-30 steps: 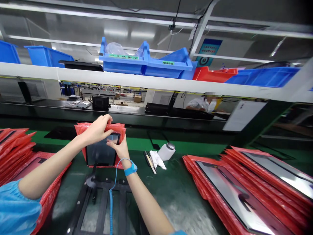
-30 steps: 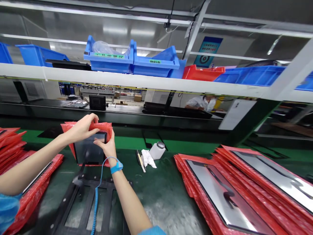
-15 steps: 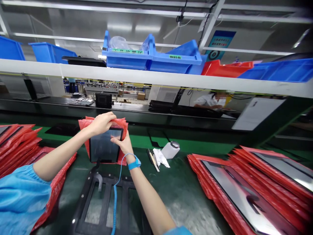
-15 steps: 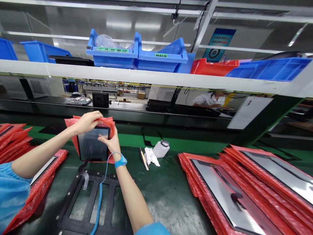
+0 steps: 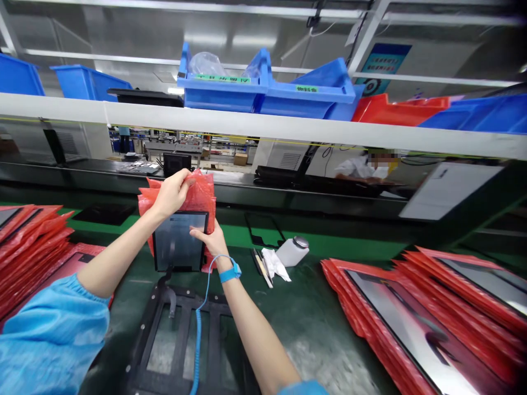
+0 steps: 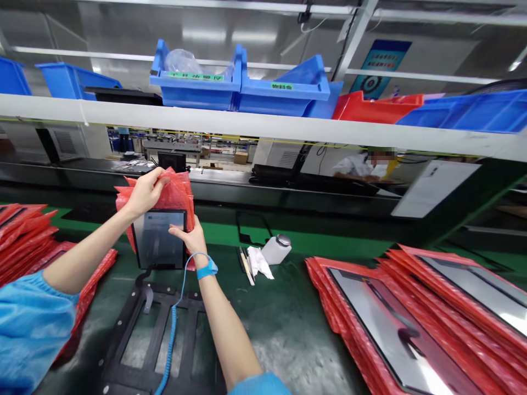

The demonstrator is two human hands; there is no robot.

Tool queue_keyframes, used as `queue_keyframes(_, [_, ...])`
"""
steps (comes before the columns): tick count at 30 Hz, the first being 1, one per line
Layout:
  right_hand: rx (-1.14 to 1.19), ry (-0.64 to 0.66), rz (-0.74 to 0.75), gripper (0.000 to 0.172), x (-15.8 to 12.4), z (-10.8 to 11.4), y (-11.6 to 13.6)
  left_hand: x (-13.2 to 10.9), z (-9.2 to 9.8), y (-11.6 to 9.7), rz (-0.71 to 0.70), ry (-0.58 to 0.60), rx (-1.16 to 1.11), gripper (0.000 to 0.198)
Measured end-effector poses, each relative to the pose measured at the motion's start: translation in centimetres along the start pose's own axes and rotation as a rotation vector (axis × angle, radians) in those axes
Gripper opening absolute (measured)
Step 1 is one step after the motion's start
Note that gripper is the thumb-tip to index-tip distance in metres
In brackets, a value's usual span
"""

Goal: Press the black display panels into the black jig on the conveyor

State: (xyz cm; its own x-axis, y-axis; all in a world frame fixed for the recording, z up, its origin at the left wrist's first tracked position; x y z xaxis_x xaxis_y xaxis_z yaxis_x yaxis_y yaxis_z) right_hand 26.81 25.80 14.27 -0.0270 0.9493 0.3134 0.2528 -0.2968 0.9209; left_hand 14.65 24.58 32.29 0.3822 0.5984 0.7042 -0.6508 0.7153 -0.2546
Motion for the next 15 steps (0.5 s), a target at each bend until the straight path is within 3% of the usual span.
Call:
queue_keyframes(2, [-0.006, -0.018, -0.01, 0.072, 0.0, 0.3, -0.1, 0.1, -0.2, -0.4, -0.026, 0.125, -0.034, 0.033])
queue_keyframes(5, [-0.009, -0.036, -0.019, 0.071, 0.1, 0.8, 0.0, -0.2, -0.8, -0.9, -0.074, 0.334, -0.061, 0.056])
queue_keyframes(7, [-0.006, -0.04, -0.019, 0.072, 0.1, 1.0, 0.0, -0.1, -1.3, -1.0, -0.087, 0.417, -0.039, 0.055])
queue_keyframes(11, [-0.006, -0.033, -0.028, 0.069, 0.0, 1.2, -0.4, 0.9, -2.8, -1.0, -0.104, 0.454, 0.055, 0.023])
queue_keyframes(15, [-0.005, -0.012, -0.037, 0.068, -0.3, 1.1, -0.6, 1.1, -3.9, -1.6, -0.17, 0.399, 0.12, 0.005])
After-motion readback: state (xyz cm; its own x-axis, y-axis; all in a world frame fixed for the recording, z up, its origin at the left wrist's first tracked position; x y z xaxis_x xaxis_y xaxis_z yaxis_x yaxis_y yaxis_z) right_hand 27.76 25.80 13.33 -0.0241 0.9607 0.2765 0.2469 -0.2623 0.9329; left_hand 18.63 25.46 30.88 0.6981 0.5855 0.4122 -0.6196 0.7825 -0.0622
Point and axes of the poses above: each hand's wrist, its own x-axis towards the middle knuckle, its own z-axis out of the back of the hand, y = z × x, the point moved 10 cm from there along x, towards the middle knuckle, and after that the axes turned 3 degrees about -z, right-handed, at the moved point
